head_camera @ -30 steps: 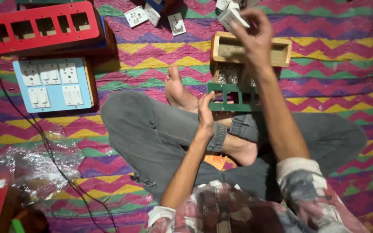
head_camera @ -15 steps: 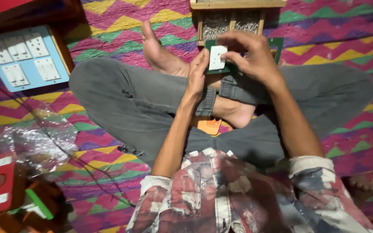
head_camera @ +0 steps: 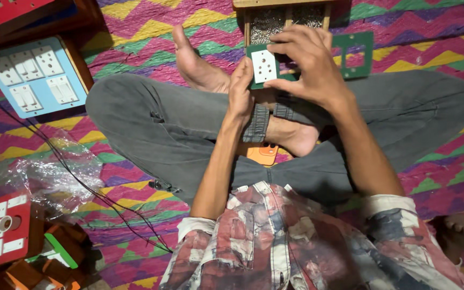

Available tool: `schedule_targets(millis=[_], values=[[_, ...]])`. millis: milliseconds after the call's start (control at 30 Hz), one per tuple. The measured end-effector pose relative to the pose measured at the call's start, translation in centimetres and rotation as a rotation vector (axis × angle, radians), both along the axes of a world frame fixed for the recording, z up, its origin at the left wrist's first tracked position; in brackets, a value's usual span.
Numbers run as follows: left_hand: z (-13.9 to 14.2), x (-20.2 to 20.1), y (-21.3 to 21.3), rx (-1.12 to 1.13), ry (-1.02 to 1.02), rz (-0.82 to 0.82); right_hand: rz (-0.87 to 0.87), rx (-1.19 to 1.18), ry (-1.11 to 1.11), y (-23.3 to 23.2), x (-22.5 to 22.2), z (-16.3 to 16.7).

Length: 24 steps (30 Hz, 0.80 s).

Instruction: The person sits cross-legged on a floor mat and assembles electrical switch and socket plates, fitting white switch and socket modules into colored plastic faceplates and securing them with small screws taken from a wooden compartment box. They work on one green plate and then a dark green plate, turning the plates over to fasten the modules from the back.

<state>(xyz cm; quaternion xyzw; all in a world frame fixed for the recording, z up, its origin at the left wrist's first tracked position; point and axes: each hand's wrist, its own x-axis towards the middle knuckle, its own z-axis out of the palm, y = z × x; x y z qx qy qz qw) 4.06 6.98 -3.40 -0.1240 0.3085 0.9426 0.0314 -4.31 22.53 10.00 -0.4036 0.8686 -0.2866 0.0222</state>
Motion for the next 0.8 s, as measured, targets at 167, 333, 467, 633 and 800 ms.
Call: schedule_targets(millis=[167, 333, 467, 633, 800], values=[[1.7, 1.2, -0.7, 0.001, 0.04, -0.09, 0.041, 0.015, -0.052, -0.1, 0.3, 1.5], [3.7, 4.2, -2.0, -0.186, -0.005, -0.165, 0.09, -0.003, -0.137, -0.7, 2.3, 2.2], [4.0, 5.9, -2.1, -0.455, 0.008, -0.095, 0.09, 0.034, -0.207, -2.3, 3.8, 1.2], [3.8, 5.8, -2.0, -0.202, -0.132, -0.15, 0.146, -0.062, -0.46, -0.6, 1.5, 0.8], [4.0, 5.5, -2.5, -0.262, -0.077, -0.142, -0.059, 0.194, -0.377, 3.0, -5.0, -1.4]])
